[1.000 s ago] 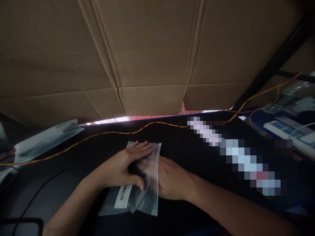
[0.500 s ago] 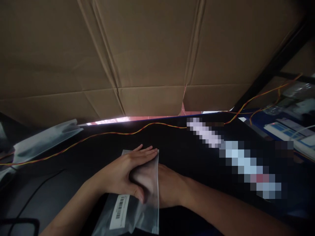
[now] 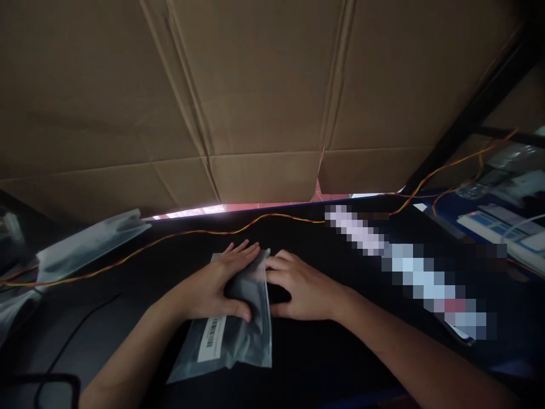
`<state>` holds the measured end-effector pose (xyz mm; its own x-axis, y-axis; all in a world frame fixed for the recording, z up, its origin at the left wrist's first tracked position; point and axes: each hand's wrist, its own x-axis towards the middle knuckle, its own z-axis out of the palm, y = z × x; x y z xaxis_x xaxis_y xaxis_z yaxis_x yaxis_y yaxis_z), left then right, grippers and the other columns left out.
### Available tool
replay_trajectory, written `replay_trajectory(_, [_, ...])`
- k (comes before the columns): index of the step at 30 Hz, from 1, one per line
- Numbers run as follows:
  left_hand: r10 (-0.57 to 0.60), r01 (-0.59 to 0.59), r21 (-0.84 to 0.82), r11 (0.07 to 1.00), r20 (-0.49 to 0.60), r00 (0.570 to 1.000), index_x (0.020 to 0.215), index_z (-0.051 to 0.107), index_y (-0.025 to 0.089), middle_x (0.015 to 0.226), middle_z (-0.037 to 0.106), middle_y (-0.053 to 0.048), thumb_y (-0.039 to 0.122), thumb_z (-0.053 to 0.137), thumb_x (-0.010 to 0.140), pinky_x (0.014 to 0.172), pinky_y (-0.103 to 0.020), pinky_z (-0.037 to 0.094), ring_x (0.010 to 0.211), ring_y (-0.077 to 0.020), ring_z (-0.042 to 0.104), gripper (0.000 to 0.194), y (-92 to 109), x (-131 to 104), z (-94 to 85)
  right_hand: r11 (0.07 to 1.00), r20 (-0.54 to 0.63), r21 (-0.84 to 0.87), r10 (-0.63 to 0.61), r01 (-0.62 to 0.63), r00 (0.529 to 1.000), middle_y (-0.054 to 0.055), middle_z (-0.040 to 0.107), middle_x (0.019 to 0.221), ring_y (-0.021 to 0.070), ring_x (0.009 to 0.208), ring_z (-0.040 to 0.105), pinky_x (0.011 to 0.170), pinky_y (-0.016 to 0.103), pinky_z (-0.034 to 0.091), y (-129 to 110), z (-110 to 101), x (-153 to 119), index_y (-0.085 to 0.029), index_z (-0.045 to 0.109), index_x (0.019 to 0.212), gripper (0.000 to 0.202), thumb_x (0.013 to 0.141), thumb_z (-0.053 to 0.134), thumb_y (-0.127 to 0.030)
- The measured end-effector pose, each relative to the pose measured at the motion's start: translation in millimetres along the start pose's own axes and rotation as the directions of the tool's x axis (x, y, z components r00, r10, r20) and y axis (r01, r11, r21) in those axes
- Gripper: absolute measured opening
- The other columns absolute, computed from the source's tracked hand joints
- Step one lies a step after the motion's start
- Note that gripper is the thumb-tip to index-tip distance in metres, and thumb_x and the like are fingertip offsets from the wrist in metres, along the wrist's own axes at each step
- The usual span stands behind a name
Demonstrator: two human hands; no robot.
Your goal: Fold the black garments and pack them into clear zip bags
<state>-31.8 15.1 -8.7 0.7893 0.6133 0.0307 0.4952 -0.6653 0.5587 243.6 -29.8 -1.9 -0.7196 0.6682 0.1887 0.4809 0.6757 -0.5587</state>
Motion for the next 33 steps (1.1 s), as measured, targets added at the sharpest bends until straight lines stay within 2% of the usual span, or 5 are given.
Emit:
replay_trajectory(7, [-0.012,0.013,-0.03,0.999,0.015,1.0,0.174,0.019,0.034,0.18,0.027,-0.016,0.09,0.073,0.073,0.133,-0.075,0.012,0.167,-0.046,0.019,0.127,6.6,-3.9,-2.3,0.985,-0.023,0.158,-0.069,0.071,0.997,0.007,0.078,0.124,0.0263,0.126,0.063,0.112,0.045,0.047,-7.2,-1.1,1.3,-0.023,0.078,0.116,0.02,0.096,0.078,-0.022])
replay_trajectory(13, [-0.161,0.133,-0.14,0.981,-0.217,0.963,0.169,0.035,0.032,0.15,0.063,-0.013,0.063,0.059,0.105,0.118,-0.059,0.05,0.136,-0.0345,0.062,0.074,26.7,5.0,-0.5,0.902,-0.265,0.343,0.359,-0.26,0.895,0.006,0.077,0.103,0.0184,0.084,0.068,0.081,0.036,0.052,14.1,-19.8,5.1,-0.021,0.08,0.104,0.015,0.101,0.065,-0.019])
replay_trajectory(24, [-0.255,0.115,-0.391,0.913,-0.329,0.909,0.128,0.069,0.025,0.11,0.073,-0.005,0.048,0.062,0.106,0.086,-0.033,0.056,0.098,-0.0211,0.069,0.033,58.5,15.5,3.4,0.654,-0.042,0.715,0.394,-0.248,0.918,0.0,0.066,0.084,0.0157,0.072,0.066,0.057,0.028,0.055,12.8,-1.1,13.1,-0.02,0.066,0.109,0.031,0.107,0.055,-0.048])
replay_trajectory(28, [-0.3,0.138,-0.446,0.884,-0.316,0.9,0.09,0.071,0.021,0.079,0.066,0.001,0.051,0.066,0.103,0.065,-0.025,0.048,0.073,-0.0157,0.06,0.033,56.8,15.7,-4.9,0.598,0.084,0.773,0.234,-0.211,0.969,0.004,0.069,0.118,0.0177,0.099,0.071,0.079,0.031,0.062,16.8,-9.6,4.3,-0.024,0.061,0.128,0.062,0.078,0.094,-0.038])
replay_trajectory(33, [-0.344,0.098,-0.488,0.867,-0.446,0.827,0.09,0.066,0.021,0.078,0.064,0.002,0.051,0.067,0.101,0.064,-0.024,0.047,0.071,-0.0149,0.059,0.032,59.4,16.5,-2.3,0.746,0.154,0.587,0.279,-0.315,0.948,0.002,0.07,0.11,0.0171,0.088,0.067,0.071,0.029,0.055,0.8,-1.0,0.4,-0.024,0.059,0.128,0.066,0.075,0.097,-0.035])
